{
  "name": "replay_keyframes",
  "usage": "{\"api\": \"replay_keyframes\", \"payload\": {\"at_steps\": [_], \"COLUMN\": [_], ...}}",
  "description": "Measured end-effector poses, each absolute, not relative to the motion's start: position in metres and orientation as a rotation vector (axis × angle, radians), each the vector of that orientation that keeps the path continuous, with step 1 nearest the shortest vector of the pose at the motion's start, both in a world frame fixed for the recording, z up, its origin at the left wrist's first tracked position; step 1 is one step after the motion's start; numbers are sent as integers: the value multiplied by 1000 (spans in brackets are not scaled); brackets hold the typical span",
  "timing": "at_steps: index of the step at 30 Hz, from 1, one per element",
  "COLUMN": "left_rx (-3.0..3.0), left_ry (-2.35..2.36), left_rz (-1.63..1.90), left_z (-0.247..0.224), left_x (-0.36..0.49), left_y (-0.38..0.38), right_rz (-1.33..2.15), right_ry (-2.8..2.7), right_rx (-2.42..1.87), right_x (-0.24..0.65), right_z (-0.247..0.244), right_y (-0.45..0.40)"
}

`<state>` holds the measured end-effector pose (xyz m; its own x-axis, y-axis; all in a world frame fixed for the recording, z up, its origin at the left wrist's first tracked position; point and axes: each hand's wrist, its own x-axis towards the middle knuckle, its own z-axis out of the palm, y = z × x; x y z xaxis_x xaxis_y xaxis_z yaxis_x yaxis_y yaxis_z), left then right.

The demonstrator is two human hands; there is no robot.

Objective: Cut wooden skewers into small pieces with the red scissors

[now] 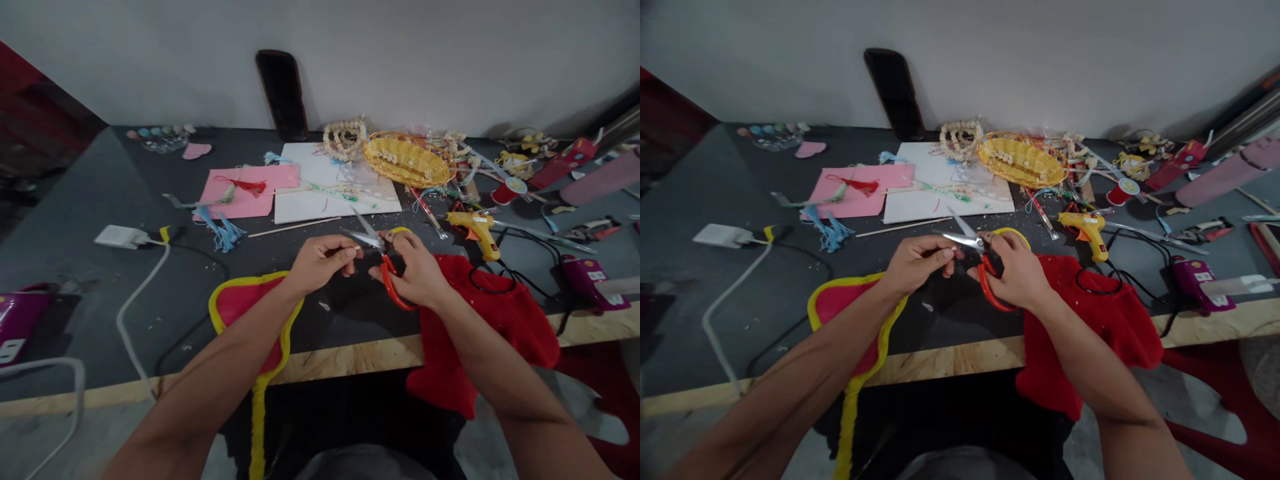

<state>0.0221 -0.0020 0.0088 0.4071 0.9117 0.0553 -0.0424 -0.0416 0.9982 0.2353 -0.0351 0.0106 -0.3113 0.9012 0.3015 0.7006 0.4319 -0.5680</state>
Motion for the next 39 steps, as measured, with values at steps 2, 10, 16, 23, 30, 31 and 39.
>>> {"api": "replay_keyframes", "payload": {"at_steps": [2, 10, 16, 23, 30, 31, 39], "left_rx": [1364, 1234, 1287, 1667, 2429, 2480, 2622], "left_ry": [902, 1039, 1058, 1265, 1458, 1466, 1651], "left_rz": [1000, 1183, 1188, 1012, 561, 519, 169], "left_z": [7, 0, -1, 6, 24, 24, 20], "left_x": [22, 19, 19, 24, 69, 78, 115], "left_y": [1, 10, 11, 16, 81, 91, 118], "right_rz": [421, 396, 466, 490, 604, 611, 609], "right_ry": [-2007, -1761, -1429, -1358, -1332, -1327, -1322], "right_rx": [-1387, -1458, -1373, -1320, -1294, -1294, -1291], "right_x": [241, 248, 254, 248, 244, 245, 249], "right_z": [7, 5, 1, 0, 4, 3, 6], "right_y": [-30, -24, -17, -16, -17, -17, -13]}}
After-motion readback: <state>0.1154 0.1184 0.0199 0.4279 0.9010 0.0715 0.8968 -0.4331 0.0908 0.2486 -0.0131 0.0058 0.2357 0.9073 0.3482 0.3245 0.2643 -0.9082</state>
